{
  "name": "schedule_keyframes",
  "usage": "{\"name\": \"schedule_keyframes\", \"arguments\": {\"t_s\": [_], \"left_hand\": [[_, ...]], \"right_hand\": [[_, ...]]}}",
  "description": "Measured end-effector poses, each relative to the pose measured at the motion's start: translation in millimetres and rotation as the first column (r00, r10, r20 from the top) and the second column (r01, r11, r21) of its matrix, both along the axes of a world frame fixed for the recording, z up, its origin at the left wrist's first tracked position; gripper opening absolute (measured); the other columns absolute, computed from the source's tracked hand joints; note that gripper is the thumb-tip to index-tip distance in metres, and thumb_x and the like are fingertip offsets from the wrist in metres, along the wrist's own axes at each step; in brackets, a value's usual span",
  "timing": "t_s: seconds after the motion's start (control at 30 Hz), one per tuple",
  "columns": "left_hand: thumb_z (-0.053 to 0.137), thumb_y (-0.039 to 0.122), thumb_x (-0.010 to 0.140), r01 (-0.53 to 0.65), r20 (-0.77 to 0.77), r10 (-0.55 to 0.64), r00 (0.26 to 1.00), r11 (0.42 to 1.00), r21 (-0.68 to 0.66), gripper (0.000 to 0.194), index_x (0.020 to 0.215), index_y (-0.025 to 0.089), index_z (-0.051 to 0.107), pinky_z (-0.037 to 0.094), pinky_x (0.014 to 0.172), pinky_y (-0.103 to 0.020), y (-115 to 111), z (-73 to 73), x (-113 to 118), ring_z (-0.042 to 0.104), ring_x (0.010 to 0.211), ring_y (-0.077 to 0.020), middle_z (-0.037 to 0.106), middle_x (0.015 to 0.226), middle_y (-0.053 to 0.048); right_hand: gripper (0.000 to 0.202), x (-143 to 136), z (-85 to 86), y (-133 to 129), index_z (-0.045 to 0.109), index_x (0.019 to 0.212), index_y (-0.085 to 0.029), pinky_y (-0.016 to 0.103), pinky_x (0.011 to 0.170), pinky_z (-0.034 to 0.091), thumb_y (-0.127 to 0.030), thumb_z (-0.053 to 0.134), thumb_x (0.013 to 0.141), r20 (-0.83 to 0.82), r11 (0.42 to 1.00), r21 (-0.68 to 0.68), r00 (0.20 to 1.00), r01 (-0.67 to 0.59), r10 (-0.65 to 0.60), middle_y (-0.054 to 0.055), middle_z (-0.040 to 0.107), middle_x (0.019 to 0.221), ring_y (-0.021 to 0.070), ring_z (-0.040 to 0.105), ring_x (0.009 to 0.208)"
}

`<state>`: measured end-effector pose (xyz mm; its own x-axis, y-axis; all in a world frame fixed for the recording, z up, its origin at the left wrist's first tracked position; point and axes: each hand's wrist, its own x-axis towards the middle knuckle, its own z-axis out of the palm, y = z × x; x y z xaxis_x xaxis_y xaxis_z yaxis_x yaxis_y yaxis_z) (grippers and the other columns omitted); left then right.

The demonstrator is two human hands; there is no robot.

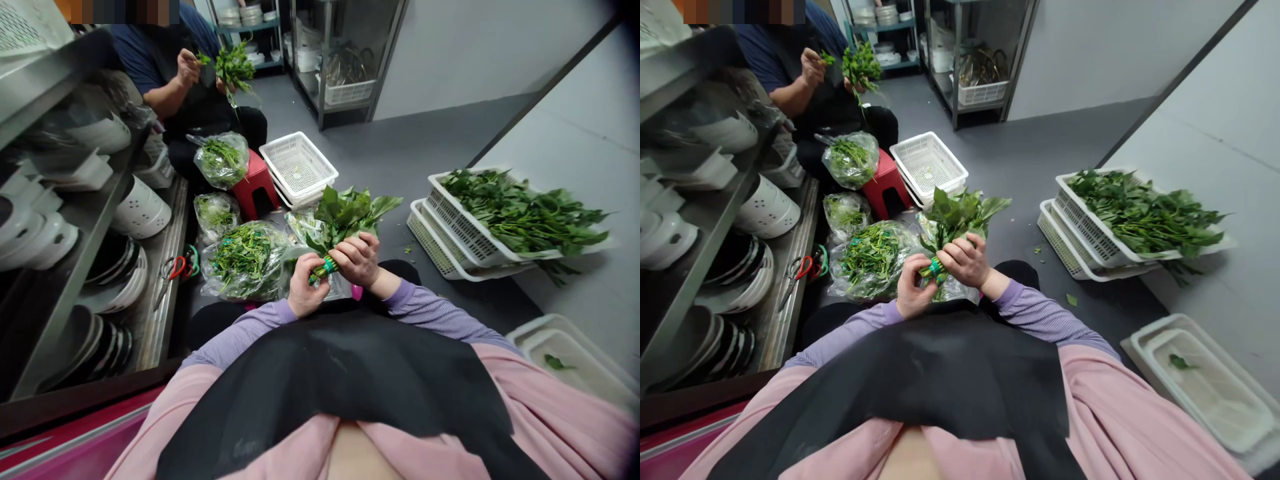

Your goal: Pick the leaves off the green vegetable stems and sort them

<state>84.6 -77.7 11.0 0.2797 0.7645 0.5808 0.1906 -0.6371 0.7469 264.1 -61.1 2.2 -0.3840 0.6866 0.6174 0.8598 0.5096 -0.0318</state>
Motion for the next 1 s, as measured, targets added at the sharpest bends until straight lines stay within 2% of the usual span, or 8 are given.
{"name": "schedule_keyframes", "arguments": {"t_s": [0.1,0.2,0.27,0.33,0.43,0.53,0.87,1.0], "left_hand": [[0.054,0.008,0.062,-0.049,-0.049,0.046,0.998,0.997,-0.054,0.039,0.1,0.019,0.048,0.044,0.084,-0.033,2.4,3.7,0.9,0.051,0.096,-0.0193,0.051,0.1,-0.008],[0.05,0.01,0.067,-0.014,0.06,0.033,0.998,0.955,-0.296,0.04,0.106,0.018,0.046,0.047,0.067,-0.028,9.3,9.4,2.0,0.054,0.074,-0.0135,0.053,0.091,-0.006],[0.047,0.013,0.072,0.09,0.187,-0.006,0.982,0.892,-0.443,0.042,0.113,0.017,0.041,0.046,0.057,-0.025,15.4,14.9,1.3,0.051,0.058,-0.0092,0.054,0.084,-0.003],[0.05,0.016,0.074,0.161,0.246,-0.037,0.969,0.846,-0.507,0.042,0.115,0.017,0.041,0.045,0.052,-0.022,21.1,20.4,-0.6,0.049,0.054,-0.0076,0.053,0.081,-0.002],[0.055,0.017,0.072,0.14,0.197,-0.046,0.979,0.854,-0.501,0.039,0.111,0.016,0.047,0.044,0.054,-0.02,27.0,24.7,-4.6,0.05,0.058,-0.0072,0.053,0.078,-0.001],[0.057,0.017,0.071,0.117,0.146,-0.054,0.988,0.875,-0.47,0.045,0.115,0.017,0.047,0.043,0.055,-0.02,29.7,23.4,-7.5,0.05,0.058,-0.0066,0.053,0.08,-0.001],[0.062,0.024,0.071,0.047,-0.016,-0.06,0.998,0.907,-0.418,0.044,0.112,0.016,0.05,0.043,0.054,-0.02,34.5,20.4,-11.0,0.051,0.056,-0.0064,0.058,0.087,-0.003],[0.06,0.023,0.073,0.079,-0.002,-0.088,0.996,0.9,-0.428,0.042,0.113,0.016,0.05,0.044,0.055,-0.02,35.2,18.7,-12.0,0.056,0.058,-0.0073,0.059,0.089,-0.004]], "right_hand": [[0.018,-8.4,4.6,0.0,0.061,0.093,-0.023,0.04,0.093,0.022,-0.027,0.052,0.079,-0.1,0.995,-0.1,0.995,-0.001,-0.009,0.006,0.063,0.094,0.0207,0.048,0.097],[0.028,-20.4,12.3,-2.0,0.06,0.092,-0.016,0.038,0.085,0.032,-0.032,0.059,0.068,-0.346,0.942,-0.334,0.935,-0.046,-0.077,0.009,0.062,0.091,0.0218,0.051,0.089],[0.033,-27.8,16.8,-4.5,0.059,0.092,-0.014,0.035,0.077,0.038,-0.03,0.06,0.064,-0.567,0.807,-0.556,0.8,-0.199,-0.193,0.007,0.062,0.087,0.0198,0.053,0.081],[0.032,-33.3,20.0,-7.0,0.058,0.091,-0.013,0.031,0.072,0.041,-0.028,0.06,0.062,-0.727,0.613,-0.651,0.599,-0.448,-0.334,0.004,0.062,0.082,0.0171,0.053,0.074],[0.031,-38.1,22.5,-9.4,0.057,0.088,-0.014,0.03,0.071,0.042,-0.025,0.062,0.059,-0.801,0.423,-0.548,0.308,-0.721,-0.513,0.001,0.062,0.076,0.0155,0.055,0.07],[0.031,-39.8,23.4,-9.8,0.057,0.086,-0.014,0.029,0.067,0.043,-0.023,0.063,0.057,-0.752,0.323,-0.452,0.16,-0.831,-0.64,0.001,0.062,0.071,0.015,0.056,0.064],[0.019,-38.8,16.6,-11.3,0.06,0.075,-0.014,0.029,0.057,0.043,-0.025,0.049,0.063,-0.515,0.153,-0.513,0.16,-0.845,-0.842,0.003,0.061,0.056,0.0148,0.052,0.05],[0.023,-37.8,10.7,-12.8,0.06,0.073,-0.015,0.031,0.061,0.046,-0.034,0.049,0.068,-0.557,0.176,-0.565,0.216,-0.806,-0.802,0.005,0.063,0.06,0.019,0.058,0.06]]}}
